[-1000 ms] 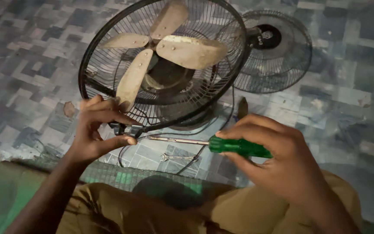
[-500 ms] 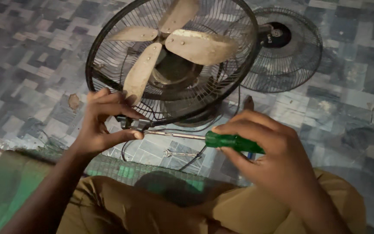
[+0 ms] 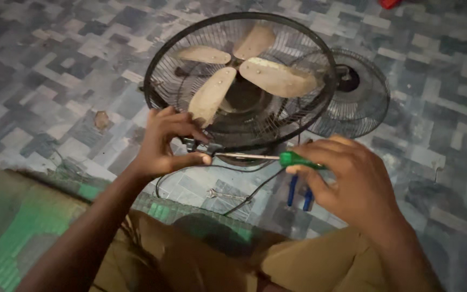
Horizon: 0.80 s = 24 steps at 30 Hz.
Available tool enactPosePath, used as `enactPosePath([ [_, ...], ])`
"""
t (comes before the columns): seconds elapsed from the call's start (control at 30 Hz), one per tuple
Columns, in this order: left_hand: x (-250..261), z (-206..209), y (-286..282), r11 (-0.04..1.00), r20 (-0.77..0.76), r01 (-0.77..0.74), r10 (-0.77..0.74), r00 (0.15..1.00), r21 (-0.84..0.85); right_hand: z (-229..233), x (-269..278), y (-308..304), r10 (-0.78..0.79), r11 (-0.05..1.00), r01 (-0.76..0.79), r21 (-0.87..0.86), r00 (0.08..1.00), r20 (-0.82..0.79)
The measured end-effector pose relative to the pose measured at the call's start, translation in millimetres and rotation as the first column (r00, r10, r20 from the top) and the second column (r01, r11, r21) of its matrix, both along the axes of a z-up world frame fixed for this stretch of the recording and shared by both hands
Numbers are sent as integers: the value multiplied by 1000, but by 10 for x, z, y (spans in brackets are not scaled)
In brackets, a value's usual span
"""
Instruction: The person uses a screwdriver to tighten screws on the front grille of an electric fan. They rotate the fan head to access different screw locations and continue securing the grille throughout the clip.
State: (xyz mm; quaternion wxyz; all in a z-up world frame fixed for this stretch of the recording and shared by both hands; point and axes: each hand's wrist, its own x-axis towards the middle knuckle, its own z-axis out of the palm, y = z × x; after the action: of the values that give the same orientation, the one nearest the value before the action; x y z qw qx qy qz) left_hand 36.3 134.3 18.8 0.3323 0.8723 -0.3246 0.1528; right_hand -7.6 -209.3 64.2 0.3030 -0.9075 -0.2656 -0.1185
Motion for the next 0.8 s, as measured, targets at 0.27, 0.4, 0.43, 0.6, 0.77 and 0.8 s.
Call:
enactPosePath([
  [0.27,-81,60,43,1000,-16,-16,15,1000,-27,234,96,91,29,940,17,-340,991,131],
  [0.4,-144,43,47,998,-17,-55,55,998,-12,305,11,132,2,943,26,-333,997,82],
  [0.43,-152,39,45,998,-16,-59,59,998,-13,322,-15,135,12,956,16,-293,996,92],
  [0.6,-226,-19,-87,992,18,-122,122,992,-35,346,-61,71,-8,923,67,-379,988,154],
  [0.77,-324,-97,-561,965,97,-243,253,963,-101,290,-67,-186,-155,868,205,-452,977,144],
  [0.8,-343,-94,-706,953,88,-282,292,952,-107,287,-73,-270,-188,853,236,-465,971,147],
])
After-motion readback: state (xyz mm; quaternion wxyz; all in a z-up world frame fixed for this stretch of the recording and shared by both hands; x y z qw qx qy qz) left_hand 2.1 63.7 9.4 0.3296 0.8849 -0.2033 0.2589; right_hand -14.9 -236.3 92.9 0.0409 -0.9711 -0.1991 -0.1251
